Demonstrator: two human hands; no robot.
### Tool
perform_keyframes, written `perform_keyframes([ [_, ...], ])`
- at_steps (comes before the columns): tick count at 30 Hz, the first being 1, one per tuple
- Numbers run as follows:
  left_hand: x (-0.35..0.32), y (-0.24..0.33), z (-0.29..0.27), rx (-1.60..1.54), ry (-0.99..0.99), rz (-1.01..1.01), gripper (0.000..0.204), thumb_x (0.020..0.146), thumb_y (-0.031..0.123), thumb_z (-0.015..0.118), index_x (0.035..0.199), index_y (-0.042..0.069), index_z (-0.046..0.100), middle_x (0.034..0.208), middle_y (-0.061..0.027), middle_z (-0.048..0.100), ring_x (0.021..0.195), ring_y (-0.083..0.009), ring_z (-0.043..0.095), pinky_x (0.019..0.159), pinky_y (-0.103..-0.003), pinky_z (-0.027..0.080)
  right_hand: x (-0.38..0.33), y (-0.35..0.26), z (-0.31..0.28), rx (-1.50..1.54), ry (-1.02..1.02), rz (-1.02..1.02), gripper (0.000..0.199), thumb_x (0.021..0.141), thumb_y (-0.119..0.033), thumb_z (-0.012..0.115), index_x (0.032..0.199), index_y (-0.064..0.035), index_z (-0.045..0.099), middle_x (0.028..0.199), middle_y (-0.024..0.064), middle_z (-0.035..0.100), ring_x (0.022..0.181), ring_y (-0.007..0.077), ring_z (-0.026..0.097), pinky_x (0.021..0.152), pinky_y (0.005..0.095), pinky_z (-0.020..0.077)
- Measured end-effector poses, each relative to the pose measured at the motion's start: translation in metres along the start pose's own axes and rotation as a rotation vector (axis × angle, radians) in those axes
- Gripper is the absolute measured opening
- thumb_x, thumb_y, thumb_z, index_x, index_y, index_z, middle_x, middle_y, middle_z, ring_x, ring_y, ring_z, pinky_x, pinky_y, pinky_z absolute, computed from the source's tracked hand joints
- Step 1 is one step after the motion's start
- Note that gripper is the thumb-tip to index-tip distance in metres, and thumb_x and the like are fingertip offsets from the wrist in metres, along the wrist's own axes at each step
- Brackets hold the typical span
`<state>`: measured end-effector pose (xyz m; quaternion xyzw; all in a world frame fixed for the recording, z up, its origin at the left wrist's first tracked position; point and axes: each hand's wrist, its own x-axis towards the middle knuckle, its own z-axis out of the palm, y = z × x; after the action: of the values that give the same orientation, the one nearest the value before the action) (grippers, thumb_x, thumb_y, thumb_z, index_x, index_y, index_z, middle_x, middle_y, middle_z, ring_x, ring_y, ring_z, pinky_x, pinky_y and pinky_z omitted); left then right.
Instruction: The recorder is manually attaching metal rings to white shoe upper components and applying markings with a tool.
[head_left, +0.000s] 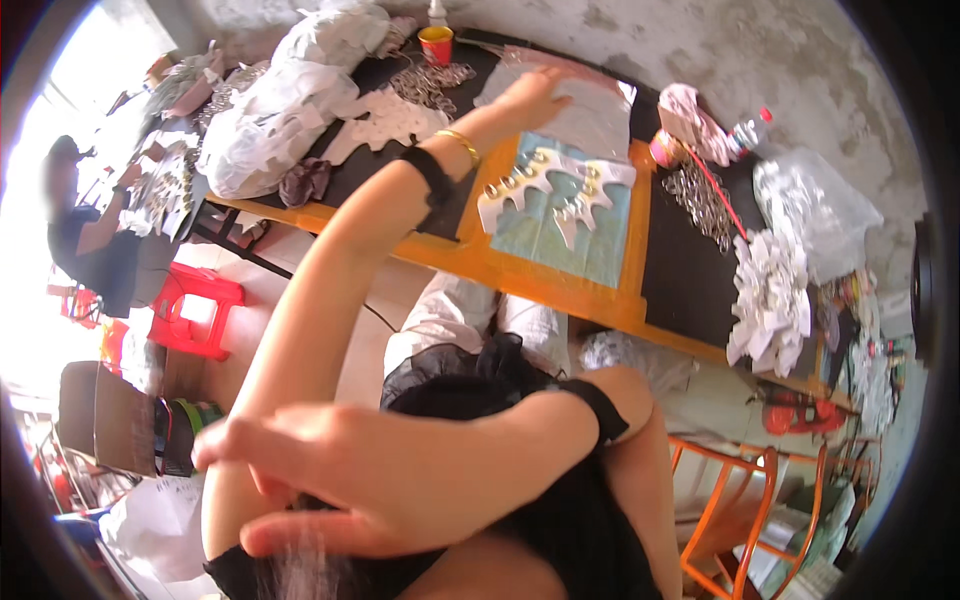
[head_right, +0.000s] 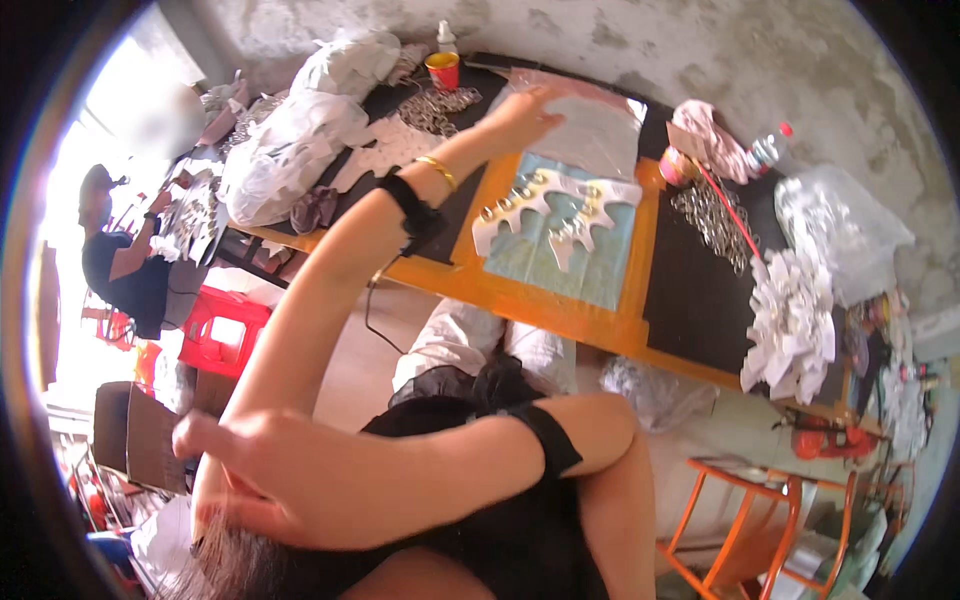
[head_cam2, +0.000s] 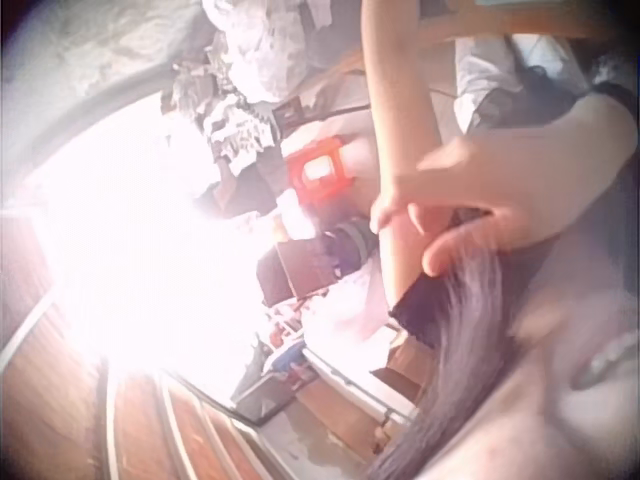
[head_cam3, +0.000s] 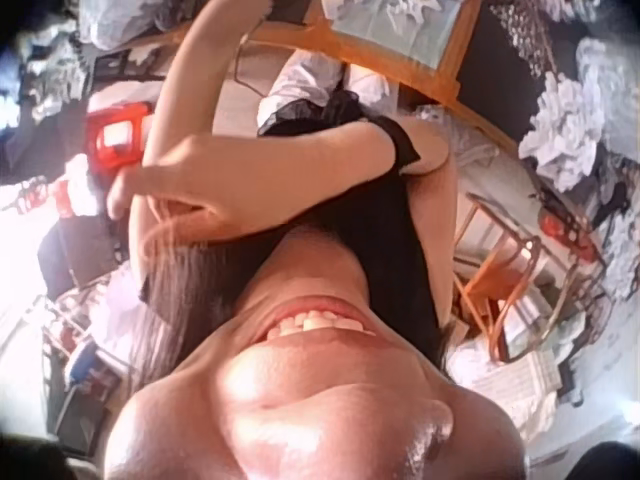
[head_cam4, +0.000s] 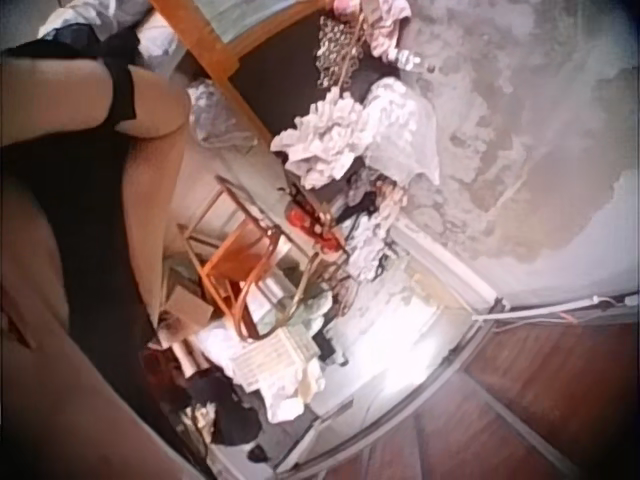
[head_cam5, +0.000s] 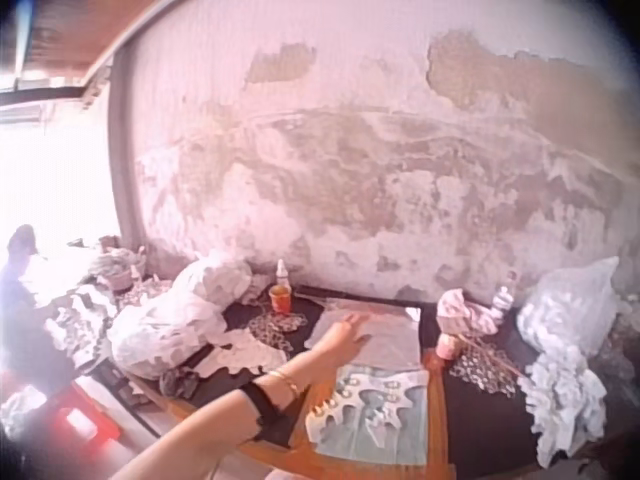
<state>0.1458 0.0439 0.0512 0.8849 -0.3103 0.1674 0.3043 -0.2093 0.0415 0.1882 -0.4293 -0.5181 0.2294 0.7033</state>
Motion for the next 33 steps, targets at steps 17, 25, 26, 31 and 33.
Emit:
perform_keyframes([
  [17,-0.163,0.087,-0.036,-0.921,-0.067,-0.454,0.029,0.093,0.01,0.047,0.12,0.001,0.049,0.098,-0.0058,0.054,0.076,-0.0083,0.054,0.073,-0.023,0.046,-0.17,0.106,-0.185,-1.822,0.859,0.423,0.037,0.077,-0.012,0.066,0.112,-0.0064,0.056,0.088,0.0103,0.057,0.085,0.0284,0.055,0.076,0.0372,0.0464],
  [25,-0.226,0.125,-0.028,-1.343,-0.394,-0.562,0.032,0.096,0.023,0.046,0.114,-0.003,0.053,0.099,-0.0057,0.056,0.081,-0.0101,0.054,0.076,-0.023,0.046,-0.198,0.108,-0.205,-1.525,0.976,0.32,0.016,0.08,-0.005,0.061,0.096,-0.0034,0.065,0.085,0.0097,0.057,0.082,0.0239,0.057,0.073,0.0347,0.0463],
  [26,-0.235,0.126,-0.024,-1.361,-0.447,-0.623,0.037,0.097,0.029,0.043,0.11,-0.004,0.054,0.098,-0.0071,0.057,0.084,-0.0125,0.056,0.079,-0.025,0.046,-0.198,0.097,-0.197,-1.436,0.997,0.298,0.016,0.081,-0.003,0.06,0.096,-0.0029,0.065,0.085,0.0105,0.058,0.079,0.0237,0.058,0.069,0.0332,0.0467],
  [31,-0.265,0.137,0.007,-1.623,-0.649,-0.818,0.046,0.098,0.037,0.035,0.112,-0.003,0.053,0.107,-0.0122,0.057,0.096,-0.0191,0.058,0.089,-0.032,0.045,-0.219,0.078,-0.14,-1.356,0.963,0.302,0.018,0.08,0.002,0.061,0.097,-0.0023,0.065,0.087,0.0112,0.06,0.071,0.0232,0.06,0.062,0.0292,0.0472],
  [33,-0.274,0.142,0.024,-1.734,-0.587,-0.977,0.05,0.098,0.04,0.033,0.115,-0.003,0.052,0.113,-0.0133,0.056,0.102,-0.0216,0.057,0.091,-0.034,0.044,-0.235,0.083,-0.114,-1.353,0.937,0.321,0.022,0.077,0.005,0.063,0.097,-0.0027,0.066,0.088,0.0106,0.06,0.073,0.0231,0.06,0.062,0.0294,0.0482],
])
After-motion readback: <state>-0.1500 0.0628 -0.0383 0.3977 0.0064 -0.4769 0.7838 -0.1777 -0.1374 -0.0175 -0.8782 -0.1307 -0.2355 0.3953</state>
